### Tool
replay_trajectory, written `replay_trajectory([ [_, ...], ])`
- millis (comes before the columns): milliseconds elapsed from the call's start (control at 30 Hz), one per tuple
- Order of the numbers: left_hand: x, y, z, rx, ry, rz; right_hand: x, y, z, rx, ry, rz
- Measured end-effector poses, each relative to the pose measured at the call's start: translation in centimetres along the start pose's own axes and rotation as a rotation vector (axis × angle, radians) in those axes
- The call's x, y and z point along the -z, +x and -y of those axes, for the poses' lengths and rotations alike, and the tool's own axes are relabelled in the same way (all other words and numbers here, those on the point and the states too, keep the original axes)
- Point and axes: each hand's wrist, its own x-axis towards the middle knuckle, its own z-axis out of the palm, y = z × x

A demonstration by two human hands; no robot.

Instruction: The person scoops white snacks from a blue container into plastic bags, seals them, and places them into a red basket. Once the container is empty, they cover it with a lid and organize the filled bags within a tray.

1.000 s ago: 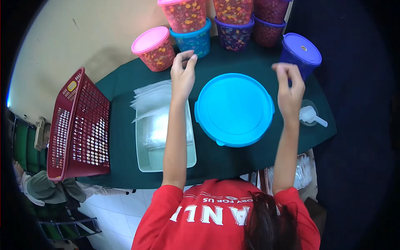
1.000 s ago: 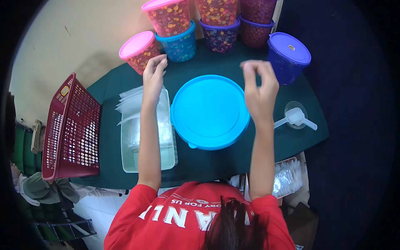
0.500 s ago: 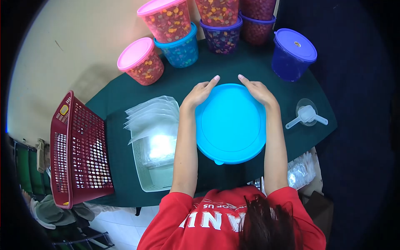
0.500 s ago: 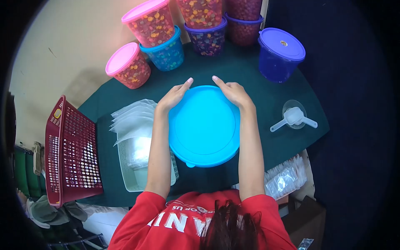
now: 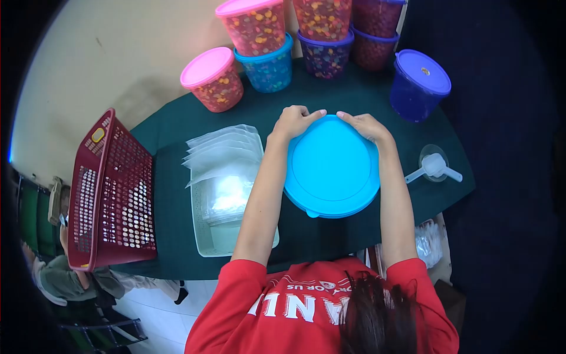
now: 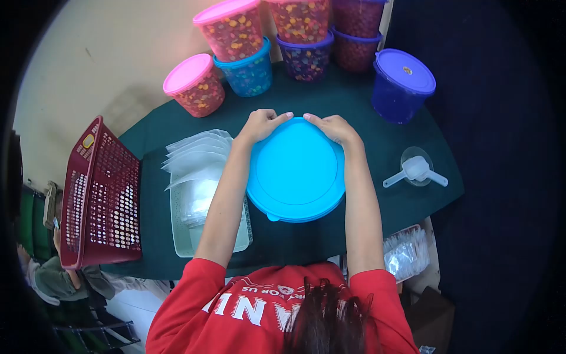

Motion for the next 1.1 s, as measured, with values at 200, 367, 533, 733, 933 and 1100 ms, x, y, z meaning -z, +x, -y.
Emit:
replay_trajectory([
  [200,-0.3,-7.0,-1.4,-0.334,0.239,-0.422,1.2,-2.1,0.0,-0.024,-0.177,-0.111],
  [367,-2.0,-16.1,-3.5,-0.353,0.356,-0.303,-0.6,-12.2,-1.1,0.556,-0.391,-0.524],
  [533,-5.0,-16.9,-1.9,-0.330,0.348,-0.261,-4.5,-14.9,-3.4,0.561,-0.550,-0.446],
  [733,-5.2,-16.7,-1.2,-0.391,0.111,-0.314,-4.5,-13.7,-4.8,0.733,-0.126,-0.544],
  [933,-8.9,-19.8,-0.8,-0.223,-0.579,-0.953,-3.7,-13.9,-8.0,-0.233,1.045,0.070],
  [1100,-8.4,-24.0,0.5,0.022,-0.752,-0.871,-3.2,-12.9,-8.4,-0.281,1.257,0.545],
])
